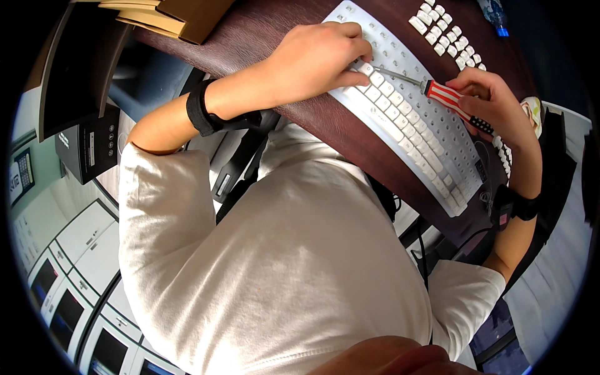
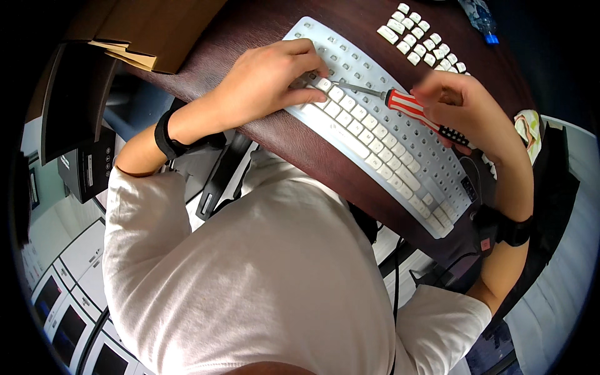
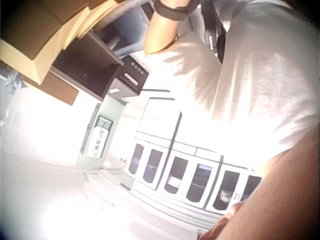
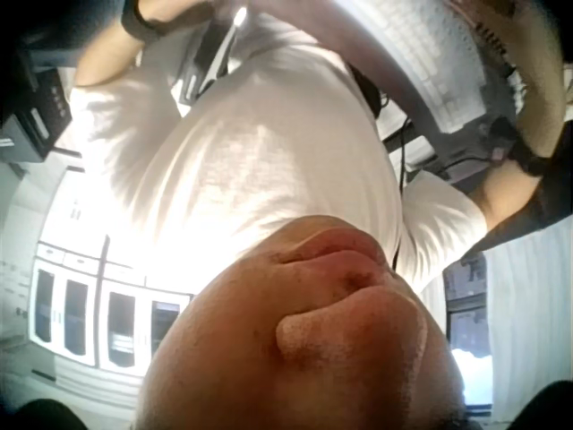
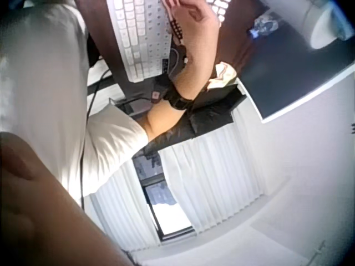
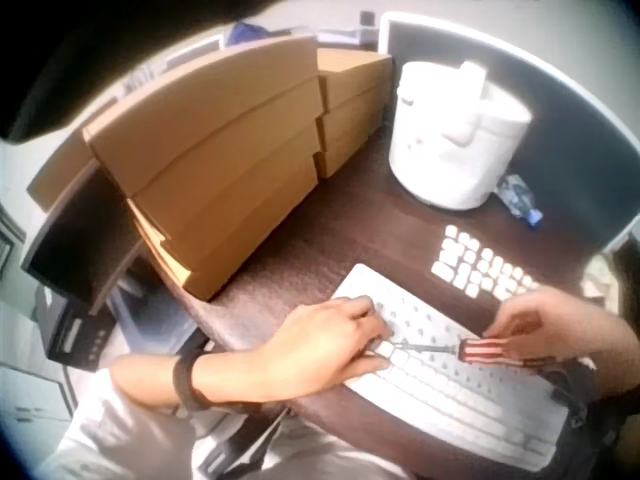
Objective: The person uses a red-handled screwdriver to pry off white keycaps from a white keyboard. They remove the keycaps one by one and place them on the desk surface. The person continues this process across multiple keys throughout the clip.
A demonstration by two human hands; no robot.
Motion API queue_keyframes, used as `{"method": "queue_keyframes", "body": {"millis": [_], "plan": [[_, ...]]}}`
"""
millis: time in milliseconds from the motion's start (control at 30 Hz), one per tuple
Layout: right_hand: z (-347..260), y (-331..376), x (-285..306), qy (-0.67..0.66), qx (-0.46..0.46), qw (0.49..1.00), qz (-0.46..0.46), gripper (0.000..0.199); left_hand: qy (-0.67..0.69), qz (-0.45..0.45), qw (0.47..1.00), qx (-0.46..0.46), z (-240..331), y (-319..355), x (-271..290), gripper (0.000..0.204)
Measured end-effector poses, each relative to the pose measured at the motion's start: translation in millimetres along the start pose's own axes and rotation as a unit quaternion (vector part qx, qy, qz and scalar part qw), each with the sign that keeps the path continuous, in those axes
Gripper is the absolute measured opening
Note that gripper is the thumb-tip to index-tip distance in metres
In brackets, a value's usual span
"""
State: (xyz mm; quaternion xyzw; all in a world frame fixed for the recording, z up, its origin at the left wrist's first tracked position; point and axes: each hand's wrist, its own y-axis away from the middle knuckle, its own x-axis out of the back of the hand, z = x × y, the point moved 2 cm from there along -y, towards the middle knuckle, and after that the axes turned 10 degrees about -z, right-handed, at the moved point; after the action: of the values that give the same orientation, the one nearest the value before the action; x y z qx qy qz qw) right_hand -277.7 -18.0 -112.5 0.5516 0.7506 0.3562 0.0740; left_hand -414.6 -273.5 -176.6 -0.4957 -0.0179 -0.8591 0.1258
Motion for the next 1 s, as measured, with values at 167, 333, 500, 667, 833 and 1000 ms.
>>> {"method": "queue_keyframes", "body": {"millis": [167, 333, 500, 667, 833, 1000], "plan": [[-1, 8, -15, -0.114, -0.063, 0.991, 0.020, 0.022, 0.002, -0.006, 1.000, 0.010, 2, 1, -3, 0.027], [-1, 26, -26, -0.112, -0.058, 0.991, 0.039, 0.024, 0.008, -0.020, 1.000, 0.008, 5, -2, -1, 0.027], [-10, 38, -35, -0.067, -0.020, 0.995, 0.068, 0.022, 0.004, -0.044, 0.999, 0.011, 2, -5, -2, 0.025], [-39, 41, -43, 0.055, -0.030, 0.992, 0.108, 0.020, 0.028, -0.078, 0.996, 0.018, -2, -9, 4, 0.025], [-57, 39, -50, 0.129, 0.000, 0.986, 0.106, 0.018, 0.021, -0.055, 0.998, 0.000, -2, -7, 5, 0.024], [-104, 29, -60, 0.194, -0.128, 0.970, 0.066, 0.011, 0.013, -0.031, 0.999, -0.020, -7, -7, 1, 0.023]]}}
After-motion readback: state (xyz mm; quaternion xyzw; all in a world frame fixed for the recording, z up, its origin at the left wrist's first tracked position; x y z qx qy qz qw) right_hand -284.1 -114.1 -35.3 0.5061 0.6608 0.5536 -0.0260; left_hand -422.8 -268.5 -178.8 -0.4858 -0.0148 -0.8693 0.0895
